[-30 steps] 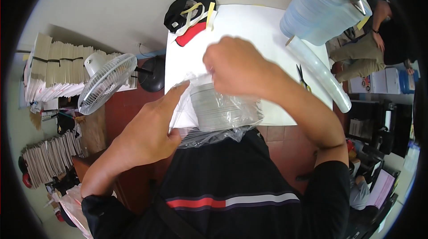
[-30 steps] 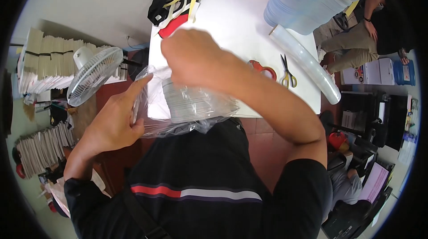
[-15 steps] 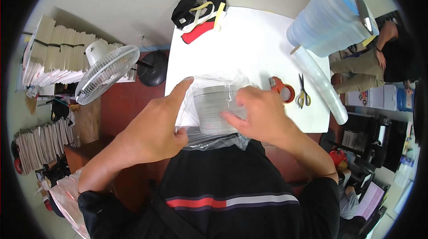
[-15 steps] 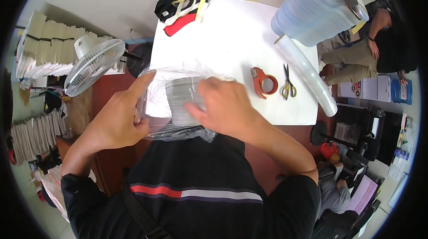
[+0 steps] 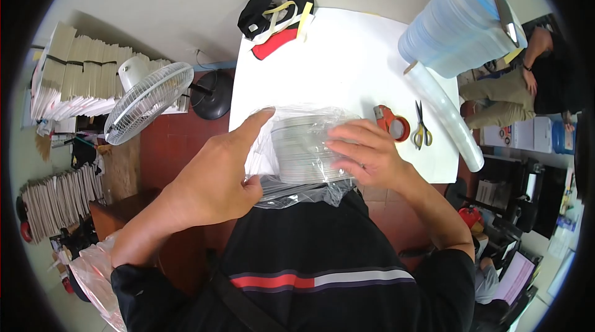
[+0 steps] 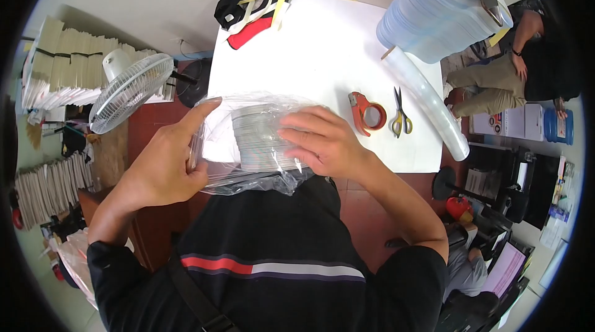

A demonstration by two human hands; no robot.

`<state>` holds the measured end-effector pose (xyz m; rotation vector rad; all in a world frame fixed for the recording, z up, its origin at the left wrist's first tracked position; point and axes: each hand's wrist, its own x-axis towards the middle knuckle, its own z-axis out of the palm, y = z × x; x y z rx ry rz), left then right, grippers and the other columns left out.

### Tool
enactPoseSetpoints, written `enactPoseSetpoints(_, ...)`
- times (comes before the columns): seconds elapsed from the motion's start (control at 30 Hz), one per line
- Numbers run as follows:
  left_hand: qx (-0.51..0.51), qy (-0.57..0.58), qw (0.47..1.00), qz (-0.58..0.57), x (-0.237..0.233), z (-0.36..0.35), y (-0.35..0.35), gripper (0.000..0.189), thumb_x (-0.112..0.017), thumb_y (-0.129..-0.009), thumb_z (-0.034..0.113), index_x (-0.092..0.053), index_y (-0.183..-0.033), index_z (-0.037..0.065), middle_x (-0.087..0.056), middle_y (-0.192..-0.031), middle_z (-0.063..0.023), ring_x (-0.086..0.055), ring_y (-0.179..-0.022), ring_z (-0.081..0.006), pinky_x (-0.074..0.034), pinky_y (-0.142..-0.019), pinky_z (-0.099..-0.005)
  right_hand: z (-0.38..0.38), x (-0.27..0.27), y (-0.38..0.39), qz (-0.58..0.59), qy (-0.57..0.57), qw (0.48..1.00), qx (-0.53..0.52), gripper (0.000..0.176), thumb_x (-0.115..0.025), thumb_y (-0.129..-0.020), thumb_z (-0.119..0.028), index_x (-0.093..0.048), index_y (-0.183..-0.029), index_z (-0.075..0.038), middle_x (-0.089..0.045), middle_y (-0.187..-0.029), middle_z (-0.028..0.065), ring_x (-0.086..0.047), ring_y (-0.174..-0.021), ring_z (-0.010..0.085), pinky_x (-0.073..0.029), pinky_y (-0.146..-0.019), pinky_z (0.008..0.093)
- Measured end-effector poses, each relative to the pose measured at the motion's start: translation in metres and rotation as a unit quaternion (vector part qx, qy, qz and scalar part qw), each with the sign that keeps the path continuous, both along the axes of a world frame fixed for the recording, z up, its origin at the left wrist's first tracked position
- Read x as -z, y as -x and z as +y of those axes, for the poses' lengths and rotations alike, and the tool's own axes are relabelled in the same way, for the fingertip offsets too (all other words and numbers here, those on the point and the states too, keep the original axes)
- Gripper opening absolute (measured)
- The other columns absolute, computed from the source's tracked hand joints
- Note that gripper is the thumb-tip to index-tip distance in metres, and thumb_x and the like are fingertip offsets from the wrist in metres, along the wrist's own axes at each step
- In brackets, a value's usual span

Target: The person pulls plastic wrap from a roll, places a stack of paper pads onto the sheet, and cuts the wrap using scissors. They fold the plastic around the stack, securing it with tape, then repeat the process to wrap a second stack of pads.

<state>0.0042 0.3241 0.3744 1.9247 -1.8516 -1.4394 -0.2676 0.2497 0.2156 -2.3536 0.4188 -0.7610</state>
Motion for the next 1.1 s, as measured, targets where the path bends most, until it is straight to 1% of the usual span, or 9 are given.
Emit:
enactPoseSetpoints(0.07, 0.001, 0.015, 1.0, 0.014, 0.002, 0.002, 0.002, 0.076, -0.058, -0.075, -0.005, -0.034, -0.147, -0.009, -0.061, -0.116, -0.0363, -0.069, -0.082, -0.0405, -0.054, -0.08, -0.0435, 0.002, -0.004, -0.004, 0.052, 0.097, 0.994, 0.012, 0.046, -0.069, -0.09, -0.027, -0.065, -0.128, -0.002, -0.059, -0.131, 0.019, -0.054, -0.119, 0.0355, -0.044, -0.099, 0.0451)
enactPoseSetpoints(0.17, 0.014, 0.076, 0.996, 0.039, 0.014, 0.001, 0.009, 0.074, -0.059, -0.077, -0.005, -0.035, -0.147, -0.006, -0.054, -0.125, -0.0353, -0.067, -0.086, -0.0364, -0.053, -0.081, -0.0417, 0.008, 0.015, -0.008, 0.102, 0.029, 0.994, 0.003, 0.068, -0.066, -0.09, -0.045, -0.055, -0.143, -0.004, -0.044, -0.148, 0.0191, -0.037, -0.133, 0.0399, -0.032, -0.108, 0.0511)
enactPoseSetpoints(0.37, 0.026, 0.17, 0.973, 0.155, 0.062, -0.008, 0.049, 0.07, -0.061, -0.08, -0.004, -0.037, -0.146, -0.001, -0.039, -0.142, -0.0333, -0.065, -0.092, -0.0284, -0.051, -0.081, -0.0382, 0.009, 0.016, -0.017, 0.08, 0.053, 0.995, -0.004, 0.081, -0.069, -0.087, -0.049, -0.043, -0.149, -0.004, -0.043, -0.147, 0.0177, -0.038, -0.134, 0.0383, -0.029, -0.109, 0.0518)
enactPoseSetpoints(0.6, 0.0, 0.106, 0.949, 0.297, 0.125, -0.03, 0.06, 0.066, -0.063, -0.084, -0.002, -0.039, -0.144, 0.006, -0.022, -0.162, -0.0309, -0.061, -0.099, -0.0191, -0.05, -0.082, -0.0341, 0.016, 0.039, -0.023, -0.096, -0.156, 0.983, 0.024, 0.09, -0.089, -0.07, -0.042, -0.041, -0.138, -0.006, -0.038, -0.145, 0.0204, -0.037, -0.136, 0.0396, -0.031, -0.11, 0.0537)
enactPoseSetpoints(0.7, 0.003, 0.139, 0.91, 0.39, 0.141, -0.035, 0.059, 0.053, -0.063, -0.093, 0.009, -0.04, -0.141, 0.005, -0.009, -0.164, -0.0301, -0.063, -0.118, -0.0253, -0.053, -0.092, -0.0368, 0.022, 0.049, -0.031, -0.264, -0.277, 0.924, 0.011, 0.093, -0.094, -0.064, -0.034, -0.039, -0.135, -0.007, -0.033, -0.146, 0.0236, -0.037, -0.137, 0.0383, -0.033, -0.111, 0.0524)
enactPoseSetpoints(0.8, -0.013, 0.112, 0.906, 0.408, 0.137, -0.039, 0.051, 0.045, -0.056, -0.102, 0.021, -0.039, -0.14, 0.007, 0.001, -0.166, -0.0285, -0.063, -0.118, -0.027, -0.054, -0.092, -0.0373, 0.021, 0.025, 0.002, -0.158, -0.161, 0.974, 0.029, 0.089, -0.092, -0.066, -0.029, -0.04, -0.135, -0.008, -0.034, -0.145, 0.0243, -0.038, -0.136, 0.0391, -0.033, -0.112, 0.0535)
enactPoseSetpoints(0.93, -0.006, 0.091, 0.913, 0.398, 0.139, -0.045, 0.044, 0.045, -0.042, -0.108, 0.04, -0.036, -0.143, 0.012, 0.007, -0.168, -0.0194, -0.058, -0.126, -0.0288, -0.052, -0.098, -0.0425, 0.035, -0.022, 0.003, -0.05, 0.016, 0.998, -0.024, 0.049, -0.087, -0.066, -0.02, -0.065, -0.109, -0.008, -0.047, -0.136, 0.0161, -0.046, -0.124, 0.0362, -0.038, -0.103, 0.0526)
enactPoseSetpoints(0.97, -0.01, 0.088, 0.911, 0.402, 0.139, -0.045, 0.046, 0.046, -0.041, -0.108, 0.042, -0.036, -0.143, 0.012, 0.006, -0.168, -0.0192, -0.059, -0.126, -0.0284, -0.052, -0.098, -0.0421, 0.036, -0.023, -0.006, -0.049, 0.063, 0.997, -0.011, 0.031, -0.084, -0.067, -0.014, -0.07, -0.094, -0.009, -0.058, -0.122, 0.0102, -0.052, -0.113, 0.0323, -0.041, -0.097, 0.0511)
enactPoseSetpoints(1.1, -0.006, 0.08, 0.915, 0.396, 0.133, -0.046, 0.05, 0.051, -0.036, -0.108, 0.049, -0.036, -0.14, 0.011, 0.001, -0.167, -0.0243, -0.061, -0.121, -0.0285, -0.054, -0.095, -0.0396, 0.029, -0.035, -0.013, -0.065, 0.105, 0.992, -0.034, 0.015, -0.078, -0.074, -0.006, -0.069, -0.086, -0.006, -0.065, -0.097, 0.0045, -0.058, -0.1, 0.0265, -0.046, -0.091, 0.046)
